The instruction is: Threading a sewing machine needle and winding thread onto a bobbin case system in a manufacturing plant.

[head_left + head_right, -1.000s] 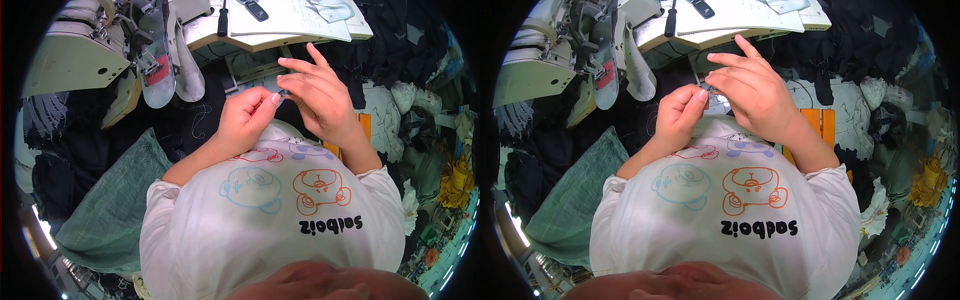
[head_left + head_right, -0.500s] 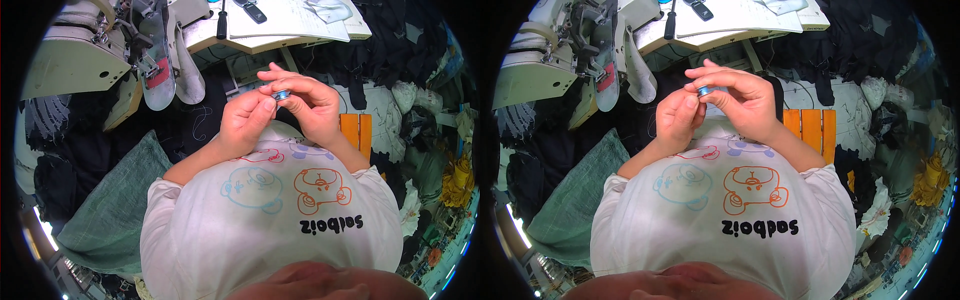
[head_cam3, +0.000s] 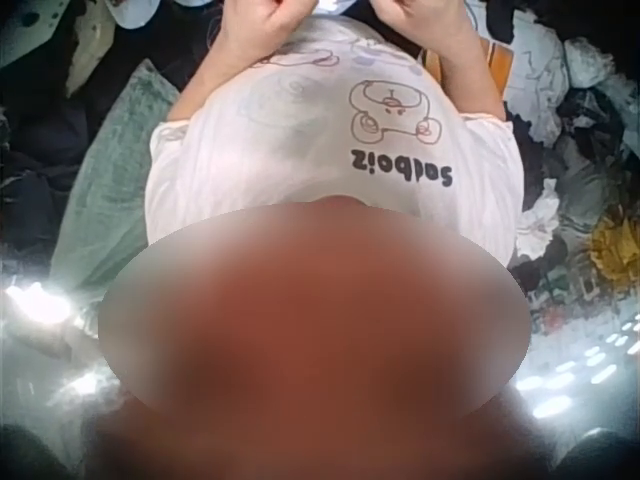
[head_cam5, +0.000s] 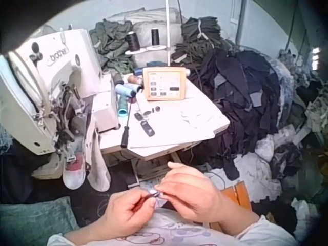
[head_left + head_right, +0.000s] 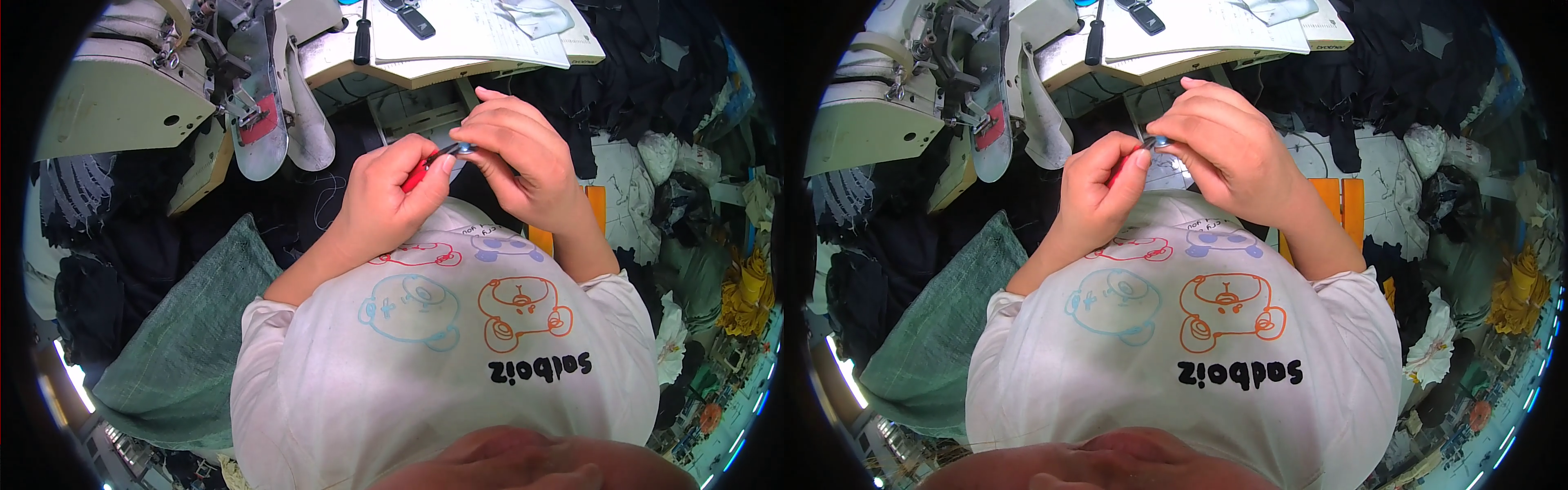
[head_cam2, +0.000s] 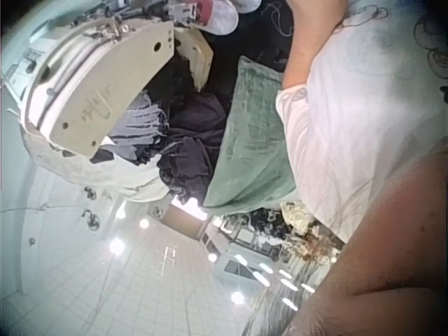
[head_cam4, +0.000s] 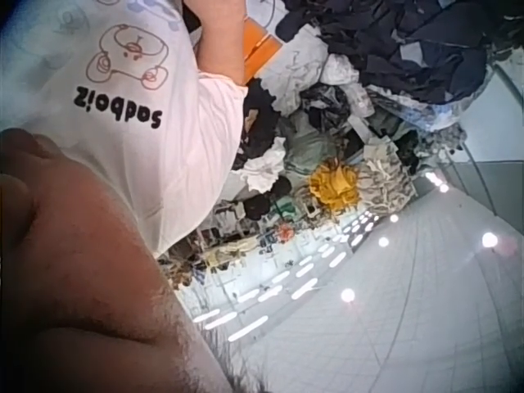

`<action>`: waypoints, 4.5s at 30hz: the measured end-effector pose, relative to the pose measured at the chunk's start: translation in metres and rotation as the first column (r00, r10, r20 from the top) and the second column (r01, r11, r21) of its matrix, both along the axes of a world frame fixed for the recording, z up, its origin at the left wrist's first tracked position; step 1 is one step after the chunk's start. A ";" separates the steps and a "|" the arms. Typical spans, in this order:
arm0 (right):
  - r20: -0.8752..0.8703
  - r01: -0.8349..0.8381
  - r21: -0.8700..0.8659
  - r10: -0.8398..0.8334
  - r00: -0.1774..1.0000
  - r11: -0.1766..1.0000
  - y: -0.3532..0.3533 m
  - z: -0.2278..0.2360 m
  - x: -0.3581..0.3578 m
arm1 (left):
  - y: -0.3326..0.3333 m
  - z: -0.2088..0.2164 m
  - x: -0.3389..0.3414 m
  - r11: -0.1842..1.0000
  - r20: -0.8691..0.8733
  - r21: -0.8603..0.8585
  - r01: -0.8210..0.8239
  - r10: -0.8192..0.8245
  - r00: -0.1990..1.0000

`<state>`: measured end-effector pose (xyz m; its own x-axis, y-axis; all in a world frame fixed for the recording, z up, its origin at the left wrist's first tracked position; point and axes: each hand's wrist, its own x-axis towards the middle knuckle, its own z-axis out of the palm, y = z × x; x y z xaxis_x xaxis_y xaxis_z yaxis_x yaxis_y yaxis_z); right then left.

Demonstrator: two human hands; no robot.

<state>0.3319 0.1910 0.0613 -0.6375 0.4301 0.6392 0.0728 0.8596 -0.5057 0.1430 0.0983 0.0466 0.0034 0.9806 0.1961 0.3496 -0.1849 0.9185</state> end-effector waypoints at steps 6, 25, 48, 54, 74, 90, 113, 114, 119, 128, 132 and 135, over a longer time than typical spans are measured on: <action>-0.066 -0.135 -0.167 0.125 0.990 0.977 0.001 -0.003 0.001 | -0.003 -0.007 -0.002 0.998 0.064 0.051 0.038 -0.041 0.997; 0.059 -0.046 0.048 0.043 0.997 0.998 -0.002 0.006 0.001 | -0.001 -0.014 0.000 0.996 0.256 -0.058 0.069 -0.052 0.965; -0.054 -0.080 -0.150 0.073 0.996 0.985 -0.002 -0.007 0.001 | -0.003 -0.013 -0.004 0.996 0.108 0.067 0.063 -0.070 0.992; -0.223 -0.222 -0.398 0.141 0.965 0.890 -0.010 -0.022 -0.007 | -0.004 -0.012 -0.004 0.982 0.160 0.164 0.097 -0.124 0.979; -0.238 0.022 -0.190 -0.068 0.969 0.982 -0.006 -0.022 -0.009 | -0.002 -0.002 -0.005 0.982 0.342 0.091 0.164 -0.186 0.921; -0.705 -0.660 -0.709 -0.224 0.673 0.249 -0.028 -0.030 -0.036 | 0.007 -0.014 0.001 0.967 0.272 0.250 -0.040 -0.030 0.962; -0.645 -0.590 -0.761 -0.220 0.732 0.268 -0.020 -0.027 -0.022 | 0.020 0.003 0.001 0.977 0.151 0.210 -0.042 0.010 0.988; -0.646 -0.576 -0.753 -0.191 0.739 0.318 -0.020 -0.028 -0.023 | 0.019 0.003 0.000 0.973 0.140 0.224 -0.054 0.023 0.990; -0.596 -0.456 -0.726 -0.139 0.791 0.515 -0.021 -0.031 -0.021 | 0.022 0.001 -0.005 0.967 0.098 0.253 -0.037 0.013 0.995; -0.516 -0.381 -0.810 -0.233 0.824 0.447 -0.029 -0.026 -0.028 | 0.035 -0.005 -0.009 0.698 -0.415 0.711 0.089 0.315 0.854; -0.469 -0.448 -0.883 -0.219 0.856 0.141 -0.019 -0.020 -0.019 | 0.040 -0.007 -0.017 0.655 -0.549 0.712 0.254 0.294 0.782; -0.449 -0.459 -0.888 -0.255 0.857 0.021 -0.019 -0.019 -0.018 | 0.043 -0.006 -0.023 0.610 -0.568 0.728 0.315 0.278 0.775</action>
